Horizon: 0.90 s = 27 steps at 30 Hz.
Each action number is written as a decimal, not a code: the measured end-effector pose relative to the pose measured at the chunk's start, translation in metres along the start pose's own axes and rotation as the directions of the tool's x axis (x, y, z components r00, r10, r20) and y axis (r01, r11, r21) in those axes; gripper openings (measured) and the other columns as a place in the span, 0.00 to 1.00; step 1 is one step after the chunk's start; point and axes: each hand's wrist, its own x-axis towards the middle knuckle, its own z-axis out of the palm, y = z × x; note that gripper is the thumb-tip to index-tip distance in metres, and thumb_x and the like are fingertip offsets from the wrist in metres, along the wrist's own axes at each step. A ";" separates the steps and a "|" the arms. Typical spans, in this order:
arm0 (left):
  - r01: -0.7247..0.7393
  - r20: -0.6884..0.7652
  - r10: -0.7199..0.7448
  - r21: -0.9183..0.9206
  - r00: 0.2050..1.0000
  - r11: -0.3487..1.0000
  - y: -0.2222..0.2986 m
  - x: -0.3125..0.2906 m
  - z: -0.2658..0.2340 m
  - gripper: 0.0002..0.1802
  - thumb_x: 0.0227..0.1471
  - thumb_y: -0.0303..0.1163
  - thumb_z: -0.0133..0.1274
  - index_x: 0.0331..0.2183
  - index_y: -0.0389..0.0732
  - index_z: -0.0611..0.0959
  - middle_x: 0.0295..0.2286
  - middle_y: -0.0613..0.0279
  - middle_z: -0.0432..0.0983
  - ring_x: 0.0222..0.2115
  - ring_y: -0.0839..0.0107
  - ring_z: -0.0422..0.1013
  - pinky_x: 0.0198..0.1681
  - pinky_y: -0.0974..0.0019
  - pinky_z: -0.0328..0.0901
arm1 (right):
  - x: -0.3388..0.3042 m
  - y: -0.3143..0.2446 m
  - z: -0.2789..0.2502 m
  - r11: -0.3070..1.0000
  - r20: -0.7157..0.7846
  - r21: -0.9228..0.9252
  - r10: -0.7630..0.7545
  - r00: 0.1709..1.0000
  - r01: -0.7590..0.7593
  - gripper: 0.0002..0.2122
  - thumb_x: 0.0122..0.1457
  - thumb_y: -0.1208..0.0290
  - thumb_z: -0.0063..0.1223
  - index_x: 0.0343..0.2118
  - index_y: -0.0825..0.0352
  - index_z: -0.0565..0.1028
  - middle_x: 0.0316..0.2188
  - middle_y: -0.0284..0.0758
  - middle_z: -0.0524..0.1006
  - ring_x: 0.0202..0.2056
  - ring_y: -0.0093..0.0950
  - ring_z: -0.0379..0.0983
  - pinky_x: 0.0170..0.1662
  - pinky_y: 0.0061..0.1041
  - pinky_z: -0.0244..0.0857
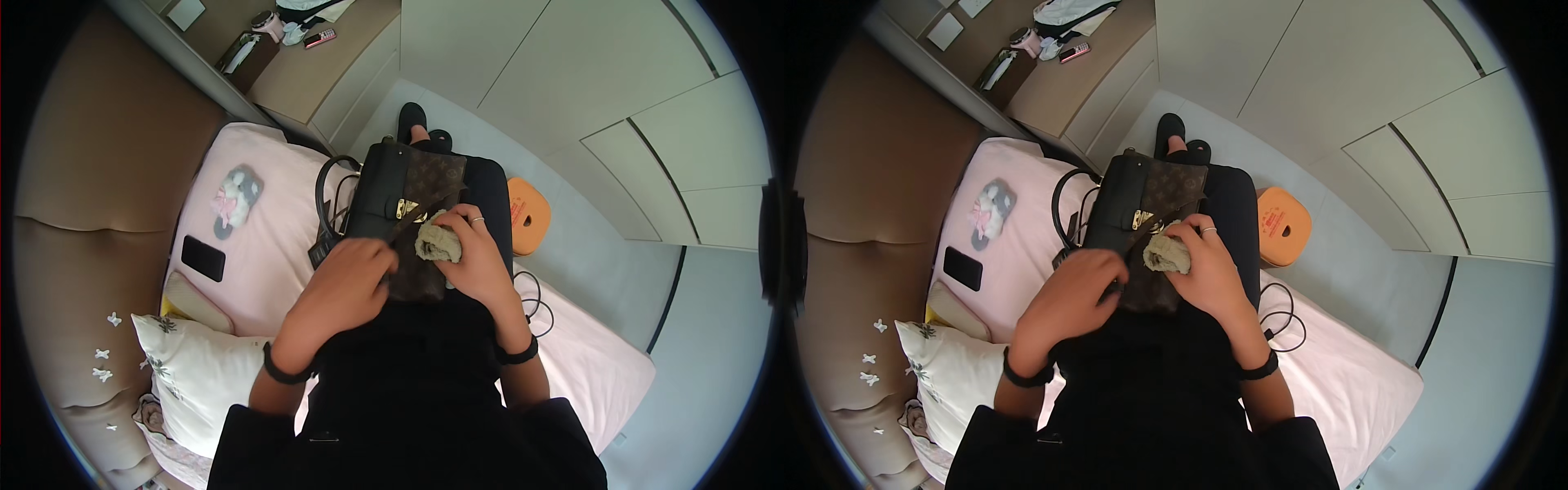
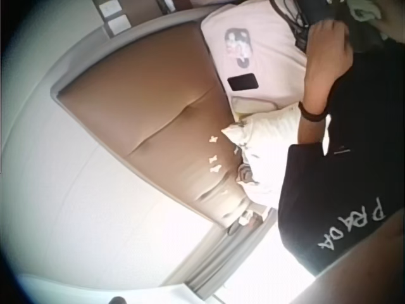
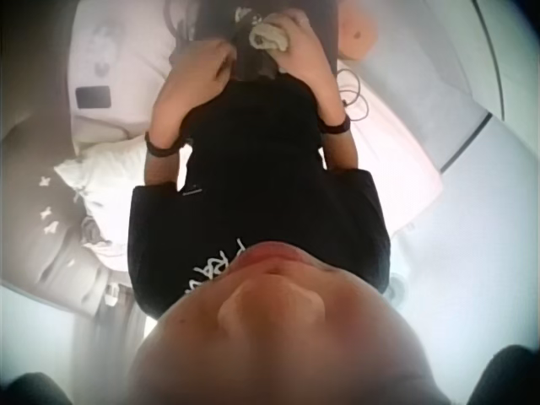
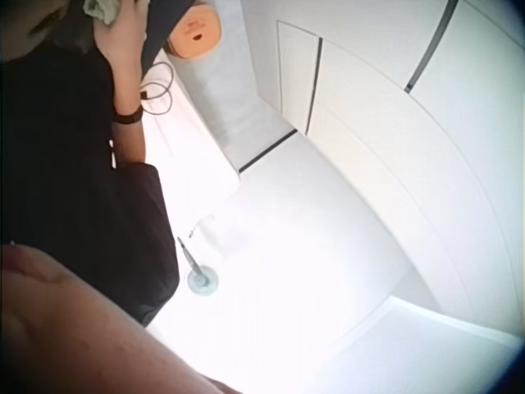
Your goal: The recorder cleans a luxury handbag using a soft cloth while sitting on a bed.
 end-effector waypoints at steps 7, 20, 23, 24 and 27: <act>0.109 -0.299 -0.078 0.089 0.951 0.990 -0.010 0.053 0.025 0.13 0.47 0.27 0.59 0.38 0.36 0.79 0.38 0.51 0.74 0.41 0.48 0.71 0.45 0.51 0.67 | 0.000 0.000 -0.001 0.999 0.008 0.030 -0.024 1.000 0.024 0.24 0.43 0.81 0.65 0.46 0.63 0.73 0.48 0.38 0.67 0.47 0.43 0.73 0.49 0.34 0.70; -0.243 0.006 0.250 -0.228 0.968 0.943 0.021 0.021 0.003 0.07 0.52 0.28 0.59 0.35 0.37 0.83 0.29 0.57 0.72 0.34 0.56 0.70 0.38 0.58 0.64 | -0.009 0.049 -0.049 0.983 0.107 -0.151 -0.090 0.990 0.106 0.28 0.42 0.80 0.64 0.51 0.61 0.75 0.58 0.38 0.69 0.48 0.42 0.75 0.49 0.34 0.71; -0.227 0.057 0.250 -0.269 0.966 0.936 0.025 0.011 -0.003 0.07 0.50 0.27 0.59 0.34 0.37 0.82 0.30 0.58 0.72 0.34 0.57 0.70 0.39 0.59 0.65 | -0.015 0.036 -0.043 0.993 0.114 -0.043 -0.101 0.988 0.107 0.25 0.44 0.79 0.63 0.50 0.62 0.75 0.55 0.37 0.72 0.48 0.41 0.75 0.49 0.34 0.71; -0.227 0.066 0.253 -0.272 0.965 0.935 0.027 0.008 -0.004 0.07 0.50 0.27 0.59 0.34 0.37 0.82 0.30 0.58 0.72 0.34 0.57 0.70 0.39 0.59 0.65 | -0.016 0.030 -0.042 0.990 0.103 0.001 -0.138 0.985 0.139 0.24 0.44 0.79 0.62 0.49 0.63 0.76 0.53 0.36 0.74 0.49 0.41 0.75 0.49 0.34 0.71; -0.288 0.057 0.321 -0.311 0.946 0.906 0.030 0.003 -0.007 0.08 0.48 0.25 0.62 0.34 0.37 0.83 0.29 0.58 0.73 0.32 0.57 0.70 0.36 0.60 0.64 | -0.025 0.027 -0.040 0.993 0.229 -0.049 -0.090 0.969 0.104 0.23 0.45 0.77 0.63 0.49 0.63 0.75 0.52 0.36 0.75 0.49 0.40 0.75 0.50 0.34 0.71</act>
